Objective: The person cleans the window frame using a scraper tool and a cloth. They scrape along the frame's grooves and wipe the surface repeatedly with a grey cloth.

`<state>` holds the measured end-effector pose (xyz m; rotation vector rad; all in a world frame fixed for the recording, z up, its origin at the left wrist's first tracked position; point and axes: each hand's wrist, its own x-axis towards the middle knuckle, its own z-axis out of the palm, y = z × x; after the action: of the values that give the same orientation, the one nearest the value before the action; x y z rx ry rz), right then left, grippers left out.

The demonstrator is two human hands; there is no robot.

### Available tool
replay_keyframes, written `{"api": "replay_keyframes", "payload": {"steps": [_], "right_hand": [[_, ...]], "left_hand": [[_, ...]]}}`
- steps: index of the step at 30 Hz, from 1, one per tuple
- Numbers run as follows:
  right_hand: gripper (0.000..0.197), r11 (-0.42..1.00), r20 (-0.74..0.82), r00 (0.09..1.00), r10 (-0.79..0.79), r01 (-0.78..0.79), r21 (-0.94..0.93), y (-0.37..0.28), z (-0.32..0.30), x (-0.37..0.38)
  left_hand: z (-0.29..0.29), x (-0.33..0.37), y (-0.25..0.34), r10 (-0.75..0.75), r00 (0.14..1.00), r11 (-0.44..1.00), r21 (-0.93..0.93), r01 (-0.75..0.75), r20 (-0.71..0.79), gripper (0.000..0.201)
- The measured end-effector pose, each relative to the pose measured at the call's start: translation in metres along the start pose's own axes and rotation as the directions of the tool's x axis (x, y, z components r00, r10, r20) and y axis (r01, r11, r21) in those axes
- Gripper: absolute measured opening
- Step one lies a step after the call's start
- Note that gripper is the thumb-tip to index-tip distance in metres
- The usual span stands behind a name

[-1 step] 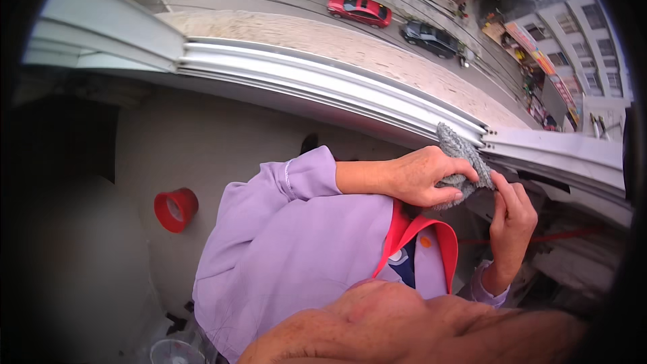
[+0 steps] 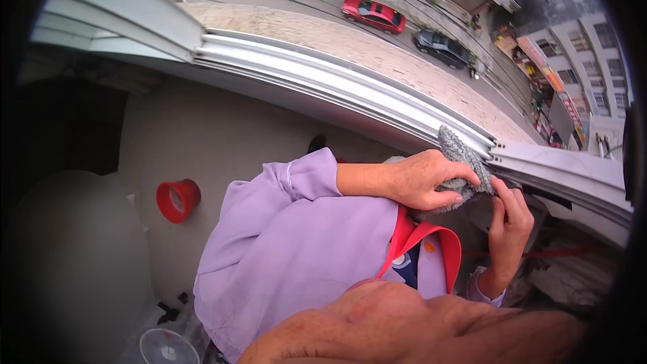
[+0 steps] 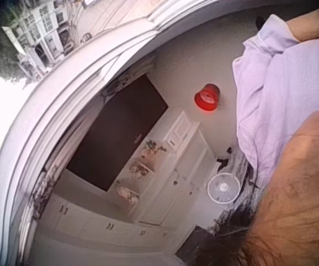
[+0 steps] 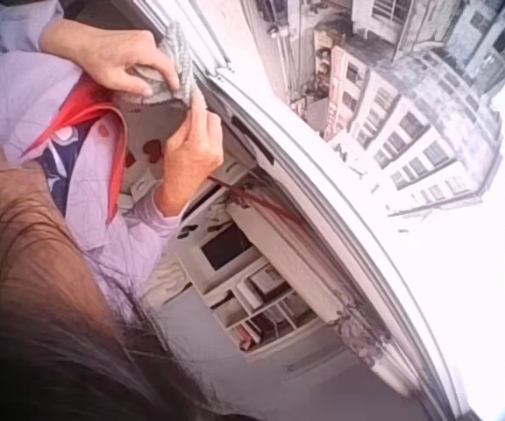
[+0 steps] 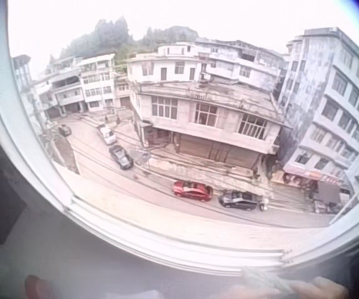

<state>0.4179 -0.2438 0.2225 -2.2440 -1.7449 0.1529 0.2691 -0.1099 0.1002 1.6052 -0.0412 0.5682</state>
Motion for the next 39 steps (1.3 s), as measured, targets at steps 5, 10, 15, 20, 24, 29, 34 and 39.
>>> {"api": "replay_keyframes", "payload": {"steps": [5,10,15,20,24,29,34,39], "right_hand": [[0.031,0.907,0.007,0.992,-0.128,0.114,0.406,-0.022,0.084,0.044],[0.035,0.83,0.01,0.927,-0.374,0.33,0.45,-0.077,0.128,0.088],[0.037,0.799,-0.098,0.861,-0.498,0.5,0.334,-0.131,0.161,0.121],[0.043,0.75,-0.124,0.768,-0.628,0.64,0.165,-0.181,0.183,0.148],[0.046,0.702,-0.098,0.704,-0.703,0.71,0.061,-0.223,0.195,0.161],[0.044,0.652,-0.039,0.651,-0.758,0.757,-0.029,-0.26,0.203,0.165],[0.039,0.591,0.116,0.599,-0.792,0.801,-0.101,-0.287,0.186,0.166],[0.02,0.544,0.186,0.57,-0.8,0.821,-0.174,-0.315,0.187,0.175]], "left_hand": [[-0.054,-0.071,0.024,-0.254,0.93,0.963,0.026,0.27,-0.267,0.045],[-0.077,-0.139,0.032,-0.191,0.785,0.929,0.149,0.338,-0.59,0.044],[-0.106,-0.177,0.04,-0.04,0.624,0.897,0.248,0.367,-0.78,0.045],[-0.131,-0.203,0.041,-0.006,0.471,0.889,0.211,0.407,-0.882,0.045],[-0.155,-0.218,0.042,0.044,0.365,0.872,0.214,0.441,-0.93,0.045],[-0.178,-0.233,0.038,0.118,0.303,0.844,0.256,0.471,-0.946,0.049],[-0.178,-0.236,0.039,0.111,0.256,0.805,0.238,0.544,-0.96,0.056],[-0.185,-0.238,0.033,0.176,0.266,0.762,0.302,0.573,-0.948,0.058]]}}
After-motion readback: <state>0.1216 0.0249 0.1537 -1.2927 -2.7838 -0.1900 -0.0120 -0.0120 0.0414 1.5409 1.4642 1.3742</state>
